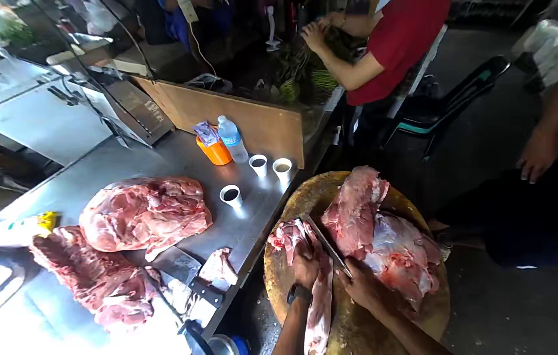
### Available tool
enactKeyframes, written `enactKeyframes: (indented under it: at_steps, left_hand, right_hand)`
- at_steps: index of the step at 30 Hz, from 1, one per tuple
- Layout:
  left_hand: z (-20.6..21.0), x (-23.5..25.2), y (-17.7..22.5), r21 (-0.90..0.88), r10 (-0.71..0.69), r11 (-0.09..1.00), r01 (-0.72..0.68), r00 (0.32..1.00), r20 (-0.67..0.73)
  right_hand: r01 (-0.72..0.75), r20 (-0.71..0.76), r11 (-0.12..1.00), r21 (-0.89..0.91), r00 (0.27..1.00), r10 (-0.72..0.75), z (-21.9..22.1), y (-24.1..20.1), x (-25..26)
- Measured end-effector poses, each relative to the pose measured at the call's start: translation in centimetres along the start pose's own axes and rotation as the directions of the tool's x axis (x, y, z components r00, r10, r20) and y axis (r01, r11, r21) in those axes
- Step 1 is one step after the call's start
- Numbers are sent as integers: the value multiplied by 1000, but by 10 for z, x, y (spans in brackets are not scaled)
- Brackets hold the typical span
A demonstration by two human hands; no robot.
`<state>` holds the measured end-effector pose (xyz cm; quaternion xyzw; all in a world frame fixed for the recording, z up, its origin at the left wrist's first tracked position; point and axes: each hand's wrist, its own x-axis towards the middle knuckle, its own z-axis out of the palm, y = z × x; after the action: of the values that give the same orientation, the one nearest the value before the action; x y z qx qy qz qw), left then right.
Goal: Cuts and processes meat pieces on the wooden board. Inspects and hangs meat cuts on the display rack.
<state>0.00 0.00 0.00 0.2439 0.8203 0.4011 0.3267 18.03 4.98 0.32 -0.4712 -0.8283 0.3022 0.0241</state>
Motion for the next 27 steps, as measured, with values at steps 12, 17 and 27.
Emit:
enactKeyframes:
  at_steps: [12, 17, 27]
  left_hand:
    - [-11, 61, 10, 420, -179, 901, 109, 975, 130]
    - [-16, 60, 12, 418, -163, 903, 93, 977, 136]
    - [-17, 65, -2, 425, -175, 900, 99, 974, 144]
  right_hand:
    - [153, -163, 908, 390, 982, -95, -118, -82, -31]
    - [816, -727, 460, 351, 547, -416, -181, -173, -7]
    - [-84, 44, 994, -74, 995, 87, -2, -23, 14]
